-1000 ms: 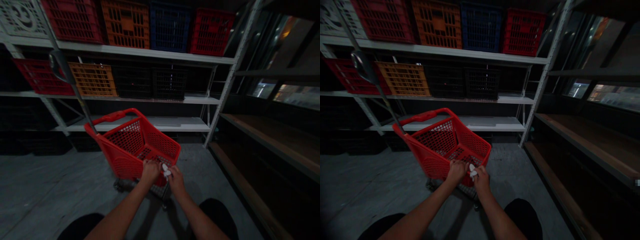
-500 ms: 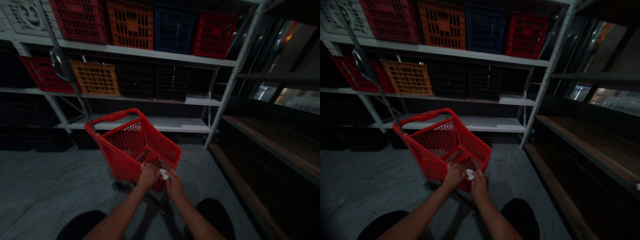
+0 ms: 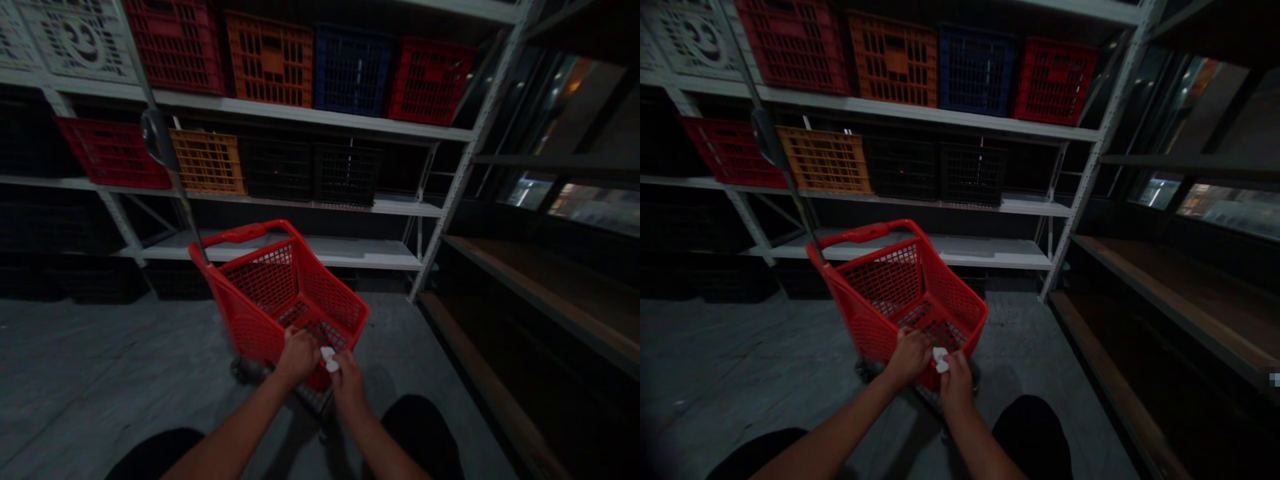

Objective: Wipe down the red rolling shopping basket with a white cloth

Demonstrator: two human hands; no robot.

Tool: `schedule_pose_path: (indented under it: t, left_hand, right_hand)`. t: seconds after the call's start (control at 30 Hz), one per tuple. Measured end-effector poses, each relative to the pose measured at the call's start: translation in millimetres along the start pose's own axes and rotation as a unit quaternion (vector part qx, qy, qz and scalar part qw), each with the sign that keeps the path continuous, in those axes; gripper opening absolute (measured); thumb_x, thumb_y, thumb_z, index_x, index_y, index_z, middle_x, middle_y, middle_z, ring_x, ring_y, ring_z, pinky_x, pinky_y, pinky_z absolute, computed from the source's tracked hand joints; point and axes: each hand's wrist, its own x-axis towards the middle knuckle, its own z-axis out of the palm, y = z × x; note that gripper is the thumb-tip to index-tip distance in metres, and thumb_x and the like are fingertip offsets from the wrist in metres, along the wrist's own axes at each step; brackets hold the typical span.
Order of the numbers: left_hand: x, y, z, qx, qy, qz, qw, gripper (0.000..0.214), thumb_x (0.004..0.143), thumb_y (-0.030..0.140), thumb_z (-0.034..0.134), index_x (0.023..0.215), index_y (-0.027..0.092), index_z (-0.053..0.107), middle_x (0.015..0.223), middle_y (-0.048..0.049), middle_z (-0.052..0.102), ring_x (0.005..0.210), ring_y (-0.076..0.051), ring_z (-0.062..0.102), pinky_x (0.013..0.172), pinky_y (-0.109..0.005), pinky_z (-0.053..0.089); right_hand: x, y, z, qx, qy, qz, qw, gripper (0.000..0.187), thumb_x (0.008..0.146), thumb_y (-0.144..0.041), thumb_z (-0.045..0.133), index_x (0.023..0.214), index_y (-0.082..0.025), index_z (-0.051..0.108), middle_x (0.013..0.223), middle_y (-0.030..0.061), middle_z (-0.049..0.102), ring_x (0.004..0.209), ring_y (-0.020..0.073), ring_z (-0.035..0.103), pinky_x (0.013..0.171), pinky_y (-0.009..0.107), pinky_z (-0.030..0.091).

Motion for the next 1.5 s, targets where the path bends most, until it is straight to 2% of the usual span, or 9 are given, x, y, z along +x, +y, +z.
schedule_pose_path:
  t: [0.1, 0.27, 0.37, 0.6, 0.7, 0.97, 1.2, 1.37, 1.5]
  left_hand:
    - [-1, -2, -3.7, -0.002, -0.018, 0.010, 1.000, 0.021, 0.076, 0.020, 0.038, 0.067, 0.018, 0.057, 0.073, -0.0037, 0.063, 0.078, -0.017, 0.050, 0.083, -0.042, 0.023]
    - [-7, -6, -8.3, -0.003, -0.044, 0.023, 0.999, 0.021, 0.075, 0.020, 0.037, 0.067, 0.017, 0.056, 0.072, -0.0035, 0.061, 0.078, -0.016, 0.050, 0.084, -0.040, 0.025]
    - [-8, -8, -11.0, -0.007, -0.058, 0.021, 0.998, 0.021, 0.073, 0.018, 0.037, 0.064, 0.018, 0.056, 0.070, -0.0032, 0.061, 0.076, -0.016, 0.050, 0.084, -0.039, 0.025]
    - [-5, -19, -18.3, 0.008, -0.062, 0.029, 0.998, 0.018, 0.068, 0.015, 0.038, 0.060, 0.019, 0.054, 0.067, -0.0023, 0.059, 0.074, -0.016, 0.050, 0.081, -0.036, 0.028]
    - [-7, -25, -21.2, 0.003, -0.072, 0.047, 0.996, 0.017, 0.069, 0.015, 0.038, 0.061, 0.018, 0.052, 0.067, -0.0016, 0.058, 0.075, -0.015, 0.049, 0.081, -0.035, 0.027]
    - [-23, -39, -29.9, -0.002, -0.091, 0.073, 0.993, 0.017, 0.072, 0.015, 0.035, 0.063, 0.018, 0.049, 0.069, -0.0005, 0.057, 0.075, -0.014, 0.048, 0.084, -0.034, 0.025]
    - [-27, -51, -39.9, 0.015, -0.119, 0.067, 0.991, 0.018, 0.071, 0.015, 0.037, 0.064, 0.019, 0.052, 0.069, -0.0001, 0.059, 0.076, -0.014, 0.051, 0.089, -0.035, 0.026]
    - [-23, -20, -38.3, 0.076, -0.074, -0.066, 0.992, 0.026, 0.080, 0.028, 0.035, 0.080, 0.019, 0.060, 0.092, -0.0072, 0.062, 0.090, -0.021, 0.055, 0.093, -0.045, 0.026]
    - [-16, 34, -12.4, 0.021, -0.120, -0.137, 0.983, 0.048, 0.086, 0.047, 0.020, 0.097, 0.017, 0.057, 0.088, -0.0114, 0.065, 0.081, -0.021, 0.060, 0.071, -0.035, 0.042]
  right_hand:
    - [-1, 3, -2, -0.003, -0.016, 0.011, 1.000, 0.026, 0.070, -0.007, 0.039, 0.084, -0.017, 0.058, 0.081, 0.0040, 0.052, 0.076, 0.0152, 0.051, 0.069, 0.026, 0.042]
    - [59, 53, -37, -0.059, 0.051, 0.091, 0.993, 0.024, 0.066, -0.006, 0.039, 0.078, -0.016, 0.058, 0.077, 0.0040, 0.051, 0.072, 0.0163, 0.049, 0.068, 0.028, 0.041]
    - [74, 62, -46, -0.054, 0.074, 0.107, 0.990, 0.021, 0.067, -0.007, 0.039, 0.075, -0.016, 0.056, 0.075, 0.0037, 0.049, 0.068, 0.0157, 0.048, 0.066, 0.027, 0.041]
    - [0, 0, 1, 0.034, 0.004, 0.027, 0.999, 0.024, 0.070, -0.005, 0.038, 0.082, -0.018, 0.054, 0.082, 0.0041, 0.050, 0.075, 0.0149, 0.050, 0.067, 0.025, 0.042]
    - [-7, -7, 5, 0.043, -0.019, 0.010, 0.999, 0.025, 0.070, -0.004, 0.037, 0.083, -0.017, 0.055, 0.083, 0.0042, 0.049, 0.076, 0.0147, 0.050, 0.069, 0.026, 0.042]
    - [57, 57, -46, -0.034, 0.033, 0.037, 0.998, 0.024, 0.069, -0.003, 0.039, 0.076, -0.018, 0.057, 0.079, 0.0030, 0.050, 0.072, 0.0145, 0.048, 0.067, 0.026, 0.042]
    - [99, 77, -56, -0.057, 0.106, 0.065, 0.991, 0.028, 0.069, -0.007, 0.038, 0.085, -0.013, 0.060, 0.082, 0.0056, 0.051, 0.077, 0.0166, 0.049, 0.072, 0.030, 0.041]
    - [77, 65, -56, 0.034, -0.012, 0.003, 0.999, 0.025, 0.071, -0.010, 0.044, 0.081, -0.017, 0.066, 0.081, 0.0036, 0.054, 0.076, 0.0138, 0.053, 0.067, 0.024, 0.044]
    - [46, 51, -58, 0.058, -0.050, 0.009, 0.997, 0.016, 0.075, -0.022, 0.051, 0.068, -0.017, 0.065, 0.078, 0.0038, 0.054, 0.072, 0.0134, 0.053, 0.062, 0.023, 0.044]
